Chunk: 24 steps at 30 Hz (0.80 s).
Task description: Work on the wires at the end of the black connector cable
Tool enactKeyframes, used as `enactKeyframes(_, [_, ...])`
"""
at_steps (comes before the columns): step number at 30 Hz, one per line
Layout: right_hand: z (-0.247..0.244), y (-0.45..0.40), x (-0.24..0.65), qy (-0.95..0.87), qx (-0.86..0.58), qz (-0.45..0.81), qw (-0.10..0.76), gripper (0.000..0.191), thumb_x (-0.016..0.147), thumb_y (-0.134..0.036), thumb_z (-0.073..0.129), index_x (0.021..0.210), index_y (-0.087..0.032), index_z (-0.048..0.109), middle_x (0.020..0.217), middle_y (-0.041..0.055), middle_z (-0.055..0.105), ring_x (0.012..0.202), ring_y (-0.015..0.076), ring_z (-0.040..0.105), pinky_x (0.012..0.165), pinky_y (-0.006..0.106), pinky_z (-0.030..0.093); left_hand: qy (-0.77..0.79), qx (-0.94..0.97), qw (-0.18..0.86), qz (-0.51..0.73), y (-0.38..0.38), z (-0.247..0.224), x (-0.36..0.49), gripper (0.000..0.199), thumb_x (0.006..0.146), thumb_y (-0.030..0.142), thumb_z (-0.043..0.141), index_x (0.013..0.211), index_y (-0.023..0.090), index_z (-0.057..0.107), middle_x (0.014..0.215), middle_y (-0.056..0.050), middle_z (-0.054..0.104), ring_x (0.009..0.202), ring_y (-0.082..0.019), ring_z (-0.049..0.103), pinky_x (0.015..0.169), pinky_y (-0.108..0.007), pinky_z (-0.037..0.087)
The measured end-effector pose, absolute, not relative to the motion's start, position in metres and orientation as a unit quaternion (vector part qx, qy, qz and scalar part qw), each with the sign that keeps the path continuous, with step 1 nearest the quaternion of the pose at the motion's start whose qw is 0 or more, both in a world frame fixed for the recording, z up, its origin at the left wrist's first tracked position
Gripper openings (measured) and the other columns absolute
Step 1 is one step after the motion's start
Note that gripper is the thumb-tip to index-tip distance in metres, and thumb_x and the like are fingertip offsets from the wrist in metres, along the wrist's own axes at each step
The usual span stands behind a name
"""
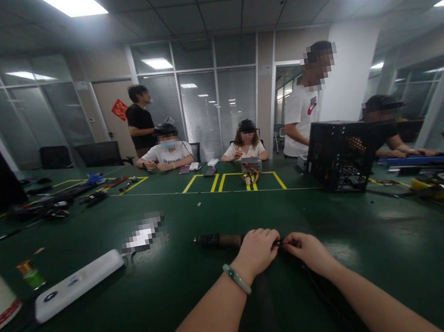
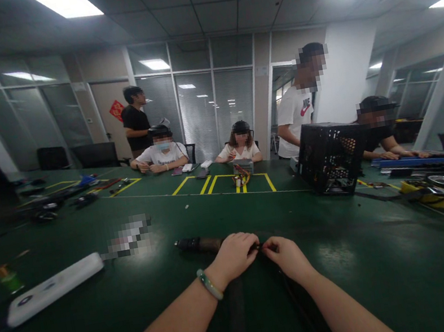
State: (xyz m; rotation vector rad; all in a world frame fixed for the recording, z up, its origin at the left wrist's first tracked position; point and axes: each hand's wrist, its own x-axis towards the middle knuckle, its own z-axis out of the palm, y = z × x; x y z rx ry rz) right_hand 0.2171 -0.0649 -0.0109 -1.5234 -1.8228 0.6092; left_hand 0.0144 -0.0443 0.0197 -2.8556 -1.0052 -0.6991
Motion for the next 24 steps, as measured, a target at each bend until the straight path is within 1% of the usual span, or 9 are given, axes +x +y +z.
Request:
enactKeyframes(4, [-0.0079,-0.0665,0.2164,-0.701,-0.586,0.233,0.334,0.020,0.081,-0.036,0.059,0.086,-0.020,0.070,0.083,0.0022,0.071,0.072,0.0182,0.064,0.064,0.026,0.045,-0.320,-0.919,0.017,-0.231,-0.0442,0.0197,0.0144,0.006,0.090,0.022,0.054,0.096,0.021,0.057,0.098,-0.003,0.063,0.093,-0.019,0.057,0.081,-0.032,0.041])
enactKeyframes(9, [-0.0063,-0.0678,0.2155,-0.701,-0.597,0.212,0.328,0.019,0.081,-0.035,0.060,0.086,-0.021,0.071,0.083,0.0023,0.071,0.072,0.0183,0.062,0.064,0.027,0.044,-0.319,-0.917,0.014,-0.240,-0.0438,0.0187,0.0151,0.007,0.092,0.025,0.053,0.097,0.021,0.057,0.099,-0.002,0.063,0.093,-0.019,0.058,0.082,-0.032,0.041])
enactKeyframes(13, [-0.0080,-0.0667,0.2163,-0.702,-0.597,0.216,0.322,0.019,0.081,-0.035,0.059,0.087,-0.021,0.071,0.082,0.0014,0.071,0.071,0.0179,0.063,0.064,0.026,0.044,-0.317,-0.918,0.017,-0.238,-0.0431,0.0185,0.0149,0.011,0.089,0.024,0.057,0.100,0.022,0.056,0.100,-0.001,0.063,0.094,-0.019,0.057,0.082,-0.032,0.041])
enactKeyframes(16, [-0.0081,-0.0664,0.2161,-0.701,-0.595,0.219,0.328,0.018,0.081,-0.034,0.059,0.087,-0.021,0.070,0.082,0.0012,0.071,0.072,0.0177,0.063,0.064,0.026,0.044,-0.319,-0.918,0.025,-0.235,-0.0424,0.0173,0.0154,0.008,0.088,0.022,0.058,0.096,0.021,0.057,0.097,-0.001,0.063,0.092,-0.019,0.057,0.081,-0.032,0.041])
enactKeyframes(19, [-0.0070,-0.0672,0.2155,-0.701,-0.593,0.218,0.330,0.018,0.081,-0.034,0.059,0.087,-0.021,0.070,0.083,0.0011,0.071,0.073,0.0177,0.064,0.065,0.025,0.045,-0.321,-0.916,0.026,-0.239,-0.0423,0.0162,0.0160,0.005,0.089,0.022,0.057,0.094,0.021,0.057,0.097,-0.002,0.063,0.093,-0.019,0.057,0.082,-0.032,0.041])
enactKeyframes(24, [-0.0066,-0.0682,0.2156,-0.702,-0.598,0.212,0.324,0.018,0.081,-0.035,0.059,0.087,-0.022,0.071,0.083,0.0014,0.071,0.071,0.0177,0.063,0.063,0.026,0.045,-0.317,-0.918,0.020,-0.239,-0.0426,0.0171,0.0157,0.008,0.092,0.026,0.055,0.096,0.020,0.058,0.099,-0.002,0.063,0.094,-0.019,0.057,0.082,-0.032,0.041])
